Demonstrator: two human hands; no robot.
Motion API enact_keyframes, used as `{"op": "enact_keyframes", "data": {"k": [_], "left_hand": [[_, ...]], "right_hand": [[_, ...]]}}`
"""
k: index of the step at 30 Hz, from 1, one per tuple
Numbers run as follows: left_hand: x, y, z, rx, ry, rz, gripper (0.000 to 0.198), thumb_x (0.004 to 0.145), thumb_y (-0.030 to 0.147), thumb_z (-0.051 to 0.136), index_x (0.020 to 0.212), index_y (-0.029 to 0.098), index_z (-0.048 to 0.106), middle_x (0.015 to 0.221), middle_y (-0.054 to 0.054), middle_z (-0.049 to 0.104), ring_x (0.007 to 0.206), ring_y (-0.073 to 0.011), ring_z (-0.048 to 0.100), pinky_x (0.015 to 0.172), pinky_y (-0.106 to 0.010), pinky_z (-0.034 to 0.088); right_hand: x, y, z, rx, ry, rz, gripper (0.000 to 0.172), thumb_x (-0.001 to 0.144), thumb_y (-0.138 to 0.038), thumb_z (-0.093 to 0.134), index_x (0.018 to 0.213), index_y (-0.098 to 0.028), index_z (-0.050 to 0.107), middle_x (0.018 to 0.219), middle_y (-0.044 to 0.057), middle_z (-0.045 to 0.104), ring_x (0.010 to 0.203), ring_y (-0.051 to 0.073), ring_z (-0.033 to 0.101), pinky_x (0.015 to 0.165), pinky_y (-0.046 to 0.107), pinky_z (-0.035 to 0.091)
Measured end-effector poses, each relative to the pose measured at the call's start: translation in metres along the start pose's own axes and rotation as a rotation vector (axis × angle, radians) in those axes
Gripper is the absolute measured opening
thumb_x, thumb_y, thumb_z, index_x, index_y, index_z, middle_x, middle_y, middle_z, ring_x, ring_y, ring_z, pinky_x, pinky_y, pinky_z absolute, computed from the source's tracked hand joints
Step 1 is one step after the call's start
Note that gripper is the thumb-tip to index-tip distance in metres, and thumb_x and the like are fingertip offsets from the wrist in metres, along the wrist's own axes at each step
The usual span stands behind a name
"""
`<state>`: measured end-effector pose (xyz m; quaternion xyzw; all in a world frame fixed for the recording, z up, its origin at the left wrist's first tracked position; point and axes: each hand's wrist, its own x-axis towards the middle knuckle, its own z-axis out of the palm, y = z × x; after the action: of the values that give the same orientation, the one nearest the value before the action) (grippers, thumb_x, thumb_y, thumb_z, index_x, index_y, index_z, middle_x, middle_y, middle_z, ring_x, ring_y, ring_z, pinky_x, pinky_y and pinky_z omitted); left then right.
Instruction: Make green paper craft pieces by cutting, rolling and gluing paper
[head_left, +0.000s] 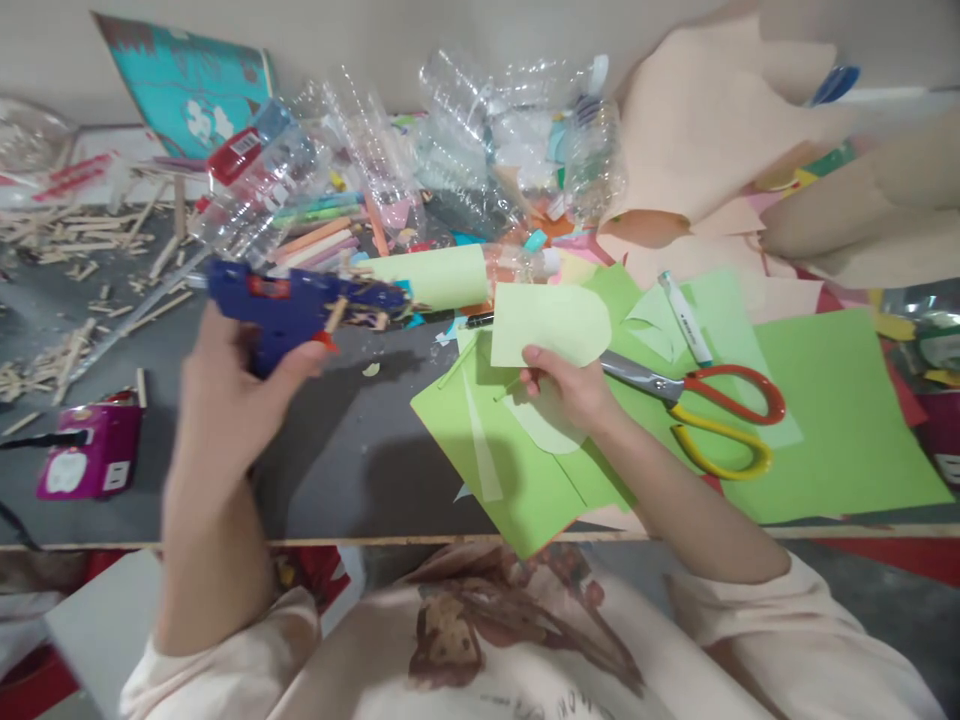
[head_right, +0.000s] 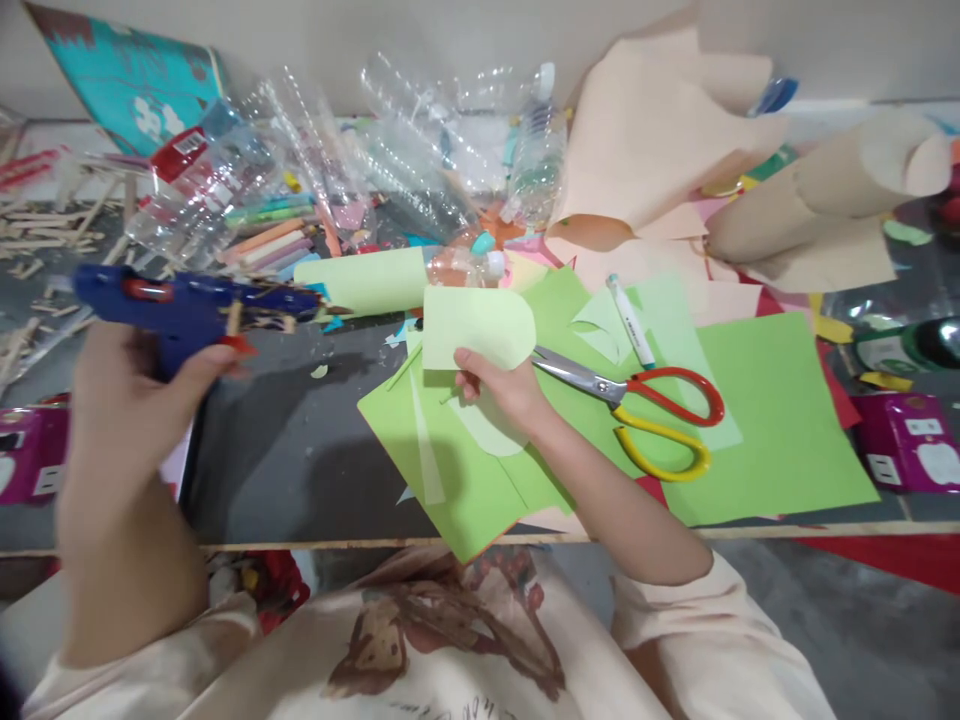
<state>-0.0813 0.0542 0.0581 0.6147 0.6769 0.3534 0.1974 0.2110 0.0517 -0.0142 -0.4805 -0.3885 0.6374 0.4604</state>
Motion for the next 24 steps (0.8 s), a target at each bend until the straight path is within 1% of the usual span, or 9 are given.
{"op": "enact_keyframes", "data": {"k": [1, 4, 7, 9, 11, 14, 17, 20, 24], "left_hand": [[0.000, 0.002, 0.012, -0.122, -0.029, -0.005, 0.052, 0.062, 0.054, 0.076, 0.097, 0.020, 0.057, 0.078, 0.001, 0.067, 0.063, -0.0137, 0.060, 0.062, -0.029, 0.047], [-0.001, 0.007, 0.042, -0.532, -0.254, -0.127, 0.049, 0.053, 0.051, 0.084, 0.081, 0.018, 0.060, 0.063, -0.001, 0.068, 0.051, -0.0157, 0.062, 0.052, -0.028, 0.050], [-0.001, 0.006, 0.056, -0.735, -0.342, -0.242, 0.036, 0.050, 0.040, 0.085, 0.067, 0.016, 0.063, 0.060, -0.005, 0.070, 0.052, -0.0190, 0.066, 0.051, -0.028, 0.053], [0.000, 0.002, 0.058, -0.761, -0.404, -0.287, 0.026, 0.053, 0.033, 0.081, 0.063, 0.015, 0.065, 0.057, -0.006, 0.070, 0.048, -0.0175, 0.063, 0.048, -0.027, 0.051], [0.001, -0.004, 0.056, -0.778, -0.474, -0.307, 0.020, 0.055, 0.029, 0.078, 0.064, 0.014, 0.067, 0.057, -0.006, 0.070, 0.040, -0.0133, 0.055, 0.042, -0.025, 0.046], [0.002, -0.012, 0.053, -0.847, -0.473, -0.276, 0.022, 0.055, 0.029, 0.078, 0.068, 0.013, 0.069, 0.063, -0.007, 0.073, 0.033, -0.0076, 0.045, 0.036, -0.023, 0.037], [0.002, -0.017, 0.051, -0.882, -0.467, -0.205, 0.029, 0.056, 0.036, 0.080, 0.068, 0.013, 0.069, 0.062, -0.008, 0.072, 0.030, -0.0058, 0.040, 0.034, -0.022, 0.034], [0.001, -0.019, 0.052, -0.822, -0.483, -0.150, 0.037, 0.060, 0.047, 0.080, 0.067, 0.013, 0.067, 0.059, -0.007, 0.071, 0.030, -0.0052, 0.038, 0.032, -0.022, 0.032], [-0.001, -0.021, 0.057, -0.758, -0.520, -0.087, 0.045, 0.064, 0.058, 0.075, 0.066, 0.013, 0.065, 0.058, -0.008, 0.070, 0.030, -0.0063, 0.040, 0.031, -0.021, 0.032]], "right_hand": [[0.000, 0.001, -0.001, 0.011, -0.003, -0.002, 0.026, 0.072, -0.038, 0.073, 0.059, -0.019, 0.062, 0.049, -0.002, 0.059, 0.040, 0.010, 0.050, 0.044, 0.027, 0.049], [0.001, 0.000, -0.002, 0.026, -0.018, -0.016, 0.026, 0.075, -0.037, 0.071, 0.058, -0.019, 0.063, 0.048, -0.001, 0.060, 0.040, 0.011, 0.051, 0.045, 0.027, 0.049], [0.001, -0.001, -0.002, 0.031, -0.025, -0.030, 0.026, 0.076, -0.038, 0.072, 0.059, -0.019, 0.065, 0.049, -0.001, 0.061, 0.040, 0.010, 0.052, 0.044, 0.026, 0.048], [0.001, -0.001, -0.003, 0.021, -0.014, -0.039, 0.027, 0.075, -0.040, 0.073, 0.060, -0.019, 0.065, 0.049, -0.001, 0.061, 0.039, 0.010, 0.052, 0.042, 0.025, 0.046], [0.001, 0.000, -0.003, -0.003, 0.009, -0.056, 0.028, 0.074, -0.041, 0.073, 0.059, -0.018, 0.064, 0.049, -0.001, 0.061, 0.039, 0.010, 0.051, 0.041, 0.025, 0.045], [0.000, 0.003, -0.006, -0.041, 0.035, -0.073, 0.029, 0.073, -0.042, 0.074, 0.060, -0.018, 0.063, 0.048, -0.002, 0.059, 0.039, 0.010, 0.051, 0.041, 0.024, 0.045], [0.000, 0.005, -0.007, -0.053, 0.049, -0.077, 0.028, 0.073, -0.042, 0.073, 0.062, -0.019, 0.063, 0.048, -0.002, 0.058, 0.040, 0.010, 0.051, 0.041, 0.024, 0.045], [0.000, 0.004, -0.006, -0.061, 0.061, -0.080, 0.027, 0.073, -0.041, 0.073, 0.061, -0.020, 0.061, 0.048, -0.003, 0.056, 0.040, 0.010, 0.051, 0.040, 0.024, 0.044], [0.000, 0.003, -0.004, -0.075, 0.082, -0.114, 0.028, 0.072, -0.035, 0.073, 0.056, -0.020, 0.057, 0.044, -0.004, 0.053, 0.039, 0.009, 0.047, 0.039, 0.024, 0.040]]}}
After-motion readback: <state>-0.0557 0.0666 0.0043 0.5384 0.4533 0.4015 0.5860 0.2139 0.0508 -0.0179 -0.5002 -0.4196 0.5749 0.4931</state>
